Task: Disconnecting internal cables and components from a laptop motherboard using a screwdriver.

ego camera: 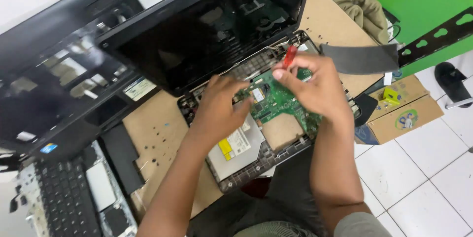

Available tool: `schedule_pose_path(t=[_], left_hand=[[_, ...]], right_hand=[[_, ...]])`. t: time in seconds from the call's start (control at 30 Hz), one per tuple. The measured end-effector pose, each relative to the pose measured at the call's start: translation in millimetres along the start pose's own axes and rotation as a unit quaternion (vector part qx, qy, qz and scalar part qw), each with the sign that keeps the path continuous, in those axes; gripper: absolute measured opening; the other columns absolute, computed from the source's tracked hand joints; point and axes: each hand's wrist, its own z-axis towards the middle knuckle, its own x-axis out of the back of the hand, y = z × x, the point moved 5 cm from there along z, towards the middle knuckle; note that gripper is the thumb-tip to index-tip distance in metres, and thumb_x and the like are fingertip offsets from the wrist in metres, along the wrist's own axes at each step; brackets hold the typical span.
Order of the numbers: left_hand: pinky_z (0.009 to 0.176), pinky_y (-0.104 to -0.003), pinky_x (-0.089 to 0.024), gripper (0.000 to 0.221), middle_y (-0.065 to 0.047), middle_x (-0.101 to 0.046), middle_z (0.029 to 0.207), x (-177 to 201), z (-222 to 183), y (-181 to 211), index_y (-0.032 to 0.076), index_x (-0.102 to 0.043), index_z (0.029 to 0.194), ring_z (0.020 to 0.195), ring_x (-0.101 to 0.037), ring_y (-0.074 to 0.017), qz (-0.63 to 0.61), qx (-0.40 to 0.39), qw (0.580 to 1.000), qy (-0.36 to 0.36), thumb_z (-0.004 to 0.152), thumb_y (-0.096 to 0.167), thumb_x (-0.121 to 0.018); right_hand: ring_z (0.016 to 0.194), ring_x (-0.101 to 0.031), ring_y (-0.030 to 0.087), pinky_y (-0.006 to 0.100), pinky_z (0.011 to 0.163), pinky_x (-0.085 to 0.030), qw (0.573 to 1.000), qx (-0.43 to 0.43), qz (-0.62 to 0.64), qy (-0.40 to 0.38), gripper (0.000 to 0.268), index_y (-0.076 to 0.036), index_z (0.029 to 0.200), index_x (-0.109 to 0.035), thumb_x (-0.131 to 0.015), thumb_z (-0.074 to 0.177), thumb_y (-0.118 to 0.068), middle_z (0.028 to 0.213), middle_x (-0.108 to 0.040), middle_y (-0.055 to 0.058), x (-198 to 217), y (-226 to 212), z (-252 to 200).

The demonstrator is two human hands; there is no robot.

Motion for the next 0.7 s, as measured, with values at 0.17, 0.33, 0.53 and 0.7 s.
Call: schedule_pose_path(t=[0.17,0.33,0.53,0.7], left_hand=[[0.080,-0.044,-0.043,0.037,-0.015,-0.058,0.095,-27.1,-5.9,-14.1,0.002,-0.066,0.108,0.092,-0.051,-0.0309,0.049,0.033,0.998,-0.007,0.078,0.025,-0.071],[0.074,-0.039,-0.041,0.031,-0.010,-0.051,0.092,-40.3,-7.3,-20.5,0.003,-0.066,0.103,0.087,-0.048,-0.0251,0.053,0.038,0.998,0.025,0.083,0.026,-0.069],[0.073,-0.037,-0.039,0.024,-0.006,-0.049,0.086,-44.7,-6.9,-24.5,0.006,-0.068,0.097,0.082,-0.046,-0.0210,0.034,0.033,0.995,0.083,0.080,0.021,-0.072],[0.075,-0.037,-0.039,0.024,-0.004,-0.049,0.086,-49.4,-9.8,-29.3,0.007,-0.068,0.094,0.083,-0.046,-0.0189,0.036,0.036,0.993,0.105,0.078,0.024,-0.075]], right_hand=[[0.060,-0.053,0.023,0.038,0.069,-0.045,0.999,-0.021,0.025,-0.003,0.002,0.000,0.084,-0.070,-0.069,0.082,0.001,0.065,-0.061,0.013,-1.1,8.0,-0.3],[0.058,-0.051,0.019,0.035,0.066,-0.046,0.999,-0.024,0.034,0.008,0.001,-0.002,0.082,-0.070,-0.071,0.082,-0.001,0.062,-0.058,0.010,-1.5,14.7,-3.2],[0.060,-0.051,0.018,0.034,0.067,-0.046,0.998,-0.015,0.058,0.031,0.003,-0.003,0.084,-0.072,-0.071,0.082,-0.002,0.059,-0.053,0.009,-3.0,15.0,-6.7],[0.060,-0.050,0.018,0.035,0.067,-0.045,0.996,0.000,0.077,0.036,0.003,-0.002,0.085,-0.071,-0.070,0.083,-0.001,0.058,-0.051,0.009,-5.3,13.2,-6.1]])
